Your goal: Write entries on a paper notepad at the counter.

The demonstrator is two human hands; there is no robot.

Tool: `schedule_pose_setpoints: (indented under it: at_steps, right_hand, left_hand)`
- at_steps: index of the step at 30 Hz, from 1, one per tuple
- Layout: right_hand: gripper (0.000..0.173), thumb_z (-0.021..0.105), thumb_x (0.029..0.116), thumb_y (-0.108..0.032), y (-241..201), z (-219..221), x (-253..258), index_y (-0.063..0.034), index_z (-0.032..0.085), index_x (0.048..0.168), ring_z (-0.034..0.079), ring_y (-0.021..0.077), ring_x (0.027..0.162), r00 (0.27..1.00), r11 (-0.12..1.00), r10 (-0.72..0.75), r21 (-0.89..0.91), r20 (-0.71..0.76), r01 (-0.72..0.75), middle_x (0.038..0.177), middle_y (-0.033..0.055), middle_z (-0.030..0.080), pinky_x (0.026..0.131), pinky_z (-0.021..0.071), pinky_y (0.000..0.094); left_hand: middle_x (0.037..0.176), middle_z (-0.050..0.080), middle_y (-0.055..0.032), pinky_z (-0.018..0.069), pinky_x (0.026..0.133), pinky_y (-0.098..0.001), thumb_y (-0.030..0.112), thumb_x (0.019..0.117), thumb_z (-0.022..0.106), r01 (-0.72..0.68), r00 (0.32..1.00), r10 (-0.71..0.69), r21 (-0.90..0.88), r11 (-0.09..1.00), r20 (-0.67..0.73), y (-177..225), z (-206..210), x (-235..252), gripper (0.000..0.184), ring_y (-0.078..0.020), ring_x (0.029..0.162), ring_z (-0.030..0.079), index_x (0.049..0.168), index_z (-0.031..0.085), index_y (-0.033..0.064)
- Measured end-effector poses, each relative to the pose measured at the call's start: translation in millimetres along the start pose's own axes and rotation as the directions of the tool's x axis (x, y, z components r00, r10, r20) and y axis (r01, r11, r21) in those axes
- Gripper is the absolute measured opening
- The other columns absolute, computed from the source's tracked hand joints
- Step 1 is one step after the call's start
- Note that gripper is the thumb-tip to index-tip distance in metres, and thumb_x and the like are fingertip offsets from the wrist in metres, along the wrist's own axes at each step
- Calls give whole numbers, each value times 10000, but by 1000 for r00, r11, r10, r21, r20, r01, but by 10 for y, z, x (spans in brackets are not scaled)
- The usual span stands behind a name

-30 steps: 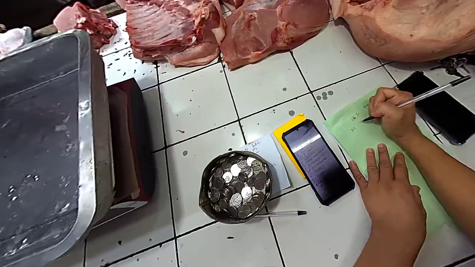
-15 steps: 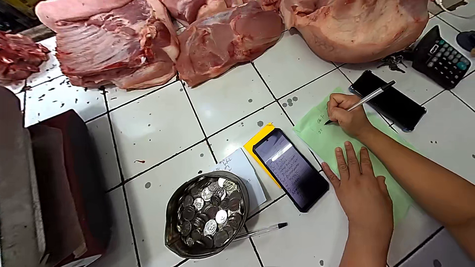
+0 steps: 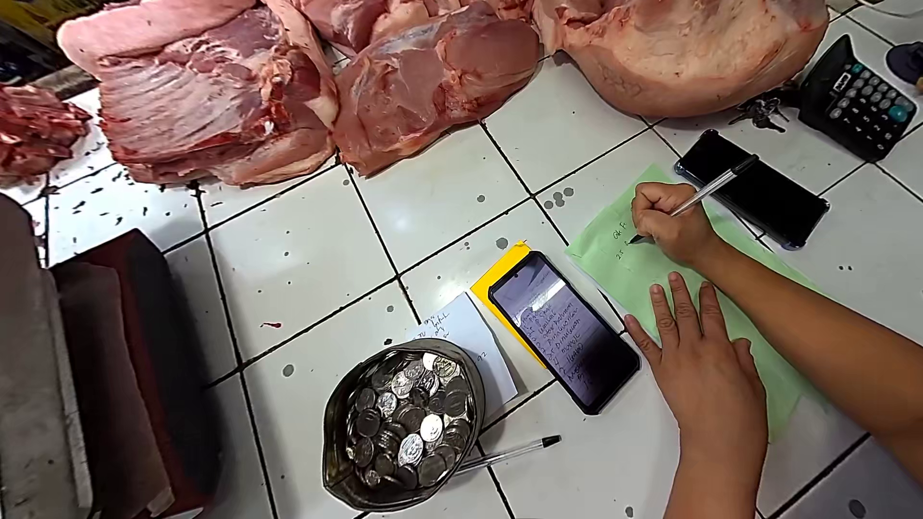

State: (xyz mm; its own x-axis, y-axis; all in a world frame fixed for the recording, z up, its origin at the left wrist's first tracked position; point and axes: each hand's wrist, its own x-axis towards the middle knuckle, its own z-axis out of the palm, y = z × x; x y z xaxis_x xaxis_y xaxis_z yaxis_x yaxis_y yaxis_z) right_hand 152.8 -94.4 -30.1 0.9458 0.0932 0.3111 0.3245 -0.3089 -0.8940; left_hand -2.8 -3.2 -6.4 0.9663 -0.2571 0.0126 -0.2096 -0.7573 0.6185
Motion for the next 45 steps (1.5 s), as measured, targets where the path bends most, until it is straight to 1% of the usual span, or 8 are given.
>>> schedule_pose_setpoints:
  at_steps: [4,7,14,18,33,36,42,45]
  right_hand:
    - [232,479,817,-22,-5,18,2,-184,430,660,364,-51,479,998,1000,13,7,-61,-13,556,-125,420,460,267,141]
    - [231,482,824,-31,-6,17,2,-178,431,654,352,-53,474,999,1000,-3,-30,-39,2,550,-124,405,456,261,141]
    - [263,478,811,-4,-22,13,18,-195,418,641,358,-56,473,997,999,30,18,-74,-28,541,-133,406,461,267,137]
    - [244,485,805,-15,-23,32,15,-186,417,645,330,-52,464,994,999,30,-37,-103,-34,540,-128,386,449,243,142]
    - [248,471,815,-7,-35,47,23,-177,416,642,310,-45,467,981,996,28,-76,-191,-43,543,-122,360,456,231,144]
    - [240,475,827,-12,-48,34,22,-168,421,653,315,-41,469,984,994,38,-99,-176,-57,547,-116,363,460,239,148]
    - [251,466,809,-9,-41,26,35,-178,406,635,314,-42,475,982,994,45,-88,-185,-62,547,-121,362,463,233,150]
    - [260,457,817,4,-16,-12,63,-194,421,653,360,-49,489,975,999,46,4,-220,-46,559,-134,405,478,280,140]
  left_hand:
    - [1560,495,-94,157,1164,-719,327,898,693,2,1000,-2,-3,1000,7,-2,-11,-5,593,-376,1464,422,1452,593,141]
    - [1559,497,-95,159,1162,-721,331,897,693,1,1000,-1,0,1000,1,-1,-4,-2,596,-377,1462,425,1455,591,144]
    - [1559,498,-87,153,1166,-718,331,902,686,-1,1000,0,2,1000,7,-2,-9,-2,594,-372,1467,419,1460,587,151]
    - [1567,488,-87,147,1169,-716,333,904,687,5,1000,-5,0,1000,16,-5,-9,1,601,-372,1471,411,1466,580,149]
    - [1562,493,-90,146,1166,-718,331,897,697,4,1000,-4,3,1000,13,1,-17,1,602,-375,1469,414,1459,587,146]
    - [1556,501,-90,154,1162,-720,331,890,704,0,1000,0,-3,1000,2,-2,-10,1,603,-379,1462,424,1452,594,144]
    - [1557,498,-97,153,1163,-722,327,893,702,1,1000,-1,-12,1000,5,-5,-19,-2,603,-384,1462,423,1454,591,137]
    - [1562,493,-94,153,1168,-714,335,894,698,1,1000,-1,1,1000,11,-1,-21,-4,607,-378,1465,420,1459,587,143]
